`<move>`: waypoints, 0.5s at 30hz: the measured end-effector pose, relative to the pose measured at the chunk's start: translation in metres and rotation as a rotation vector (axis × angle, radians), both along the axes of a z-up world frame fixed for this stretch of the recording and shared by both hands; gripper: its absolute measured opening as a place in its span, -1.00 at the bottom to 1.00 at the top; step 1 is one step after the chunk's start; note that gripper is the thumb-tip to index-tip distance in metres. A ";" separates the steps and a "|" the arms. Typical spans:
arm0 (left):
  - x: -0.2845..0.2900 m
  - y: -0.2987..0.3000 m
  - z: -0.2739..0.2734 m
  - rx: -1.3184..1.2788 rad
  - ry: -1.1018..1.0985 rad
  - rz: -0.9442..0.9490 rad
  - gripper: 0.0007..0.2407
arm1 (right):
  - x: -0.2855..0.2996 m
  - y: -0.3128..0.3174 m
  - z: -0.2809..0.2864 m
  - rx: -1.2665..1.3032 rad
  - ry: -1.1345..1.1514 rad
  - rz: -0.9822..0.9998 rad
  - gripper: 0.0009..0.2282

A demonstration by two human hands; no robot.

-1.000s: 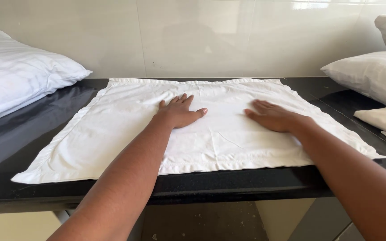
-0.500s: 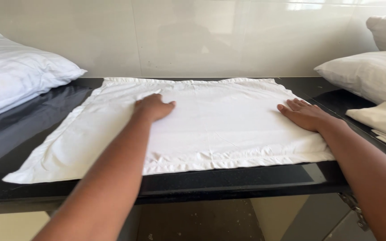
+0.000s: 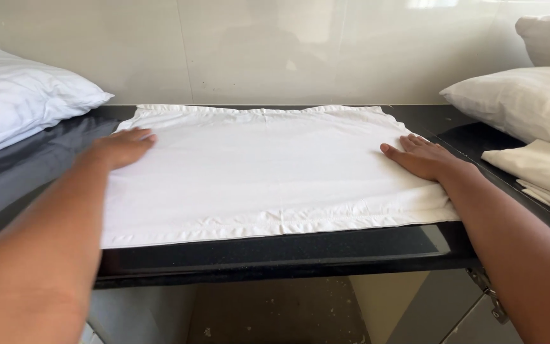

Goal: The person lays a white bed sheet flat on a black countertop and smooths it out. They fold the sheet in half lengthwise, then fold it again into a smaller rectangle, smoothing the fabric after each fold. The person then folds the sheet into thirds to create a compact, neatly folded stack.

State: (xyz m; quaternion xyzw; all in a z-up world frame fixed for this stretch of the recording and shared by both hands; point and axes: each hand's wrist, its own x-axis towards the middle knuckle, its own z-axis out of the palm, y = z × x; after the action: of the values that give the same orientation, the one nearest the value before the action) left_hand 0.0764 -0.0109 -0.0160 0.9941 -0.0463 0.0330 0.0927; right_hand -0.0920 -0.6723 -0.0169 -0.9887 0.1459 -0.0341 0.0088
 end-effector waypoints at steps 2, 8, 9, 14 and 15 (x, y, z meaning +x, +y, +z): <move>-0.006 0.014 0.003 0.017 0.017 0.039 -0.43 | -0.003 0.000 0.000 0.013 -0.005 -0.008 -0.10; -0.025 0.007 0.013 0.014 0.015 0.130 -0.43 | 0.001 -0.002 -0.002 0.026 -0.011 -0.012 -0.09; -0.034 0.001 0.019 -0.021 0.013 0.161 -0.42 | 0.004 -0.004 -0.003 0.021 -0.011 -0.012 -0.09; -0.020 -0.019 0.028 0.244 -0.343 -0.011 -0.53 | 0.005 -0.006 0.000 0.018 -0.017 -0.006 -0.09; -0.026 -0.028 0.029 0.217 -0.477 -0.119 -0.56 | 0.003 -0.005 0.000 0.022 -0.012 -0.009 -0.09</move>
State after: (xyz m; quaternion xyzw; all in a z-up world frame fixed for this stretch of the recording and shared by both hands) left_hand 0.0506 -0.0386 0.0130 0.9579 -0.1287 0.2555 -0.0264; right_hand -0.0895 -0.6772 -0.0172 -0.9876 0.1509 -0.0386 0.0203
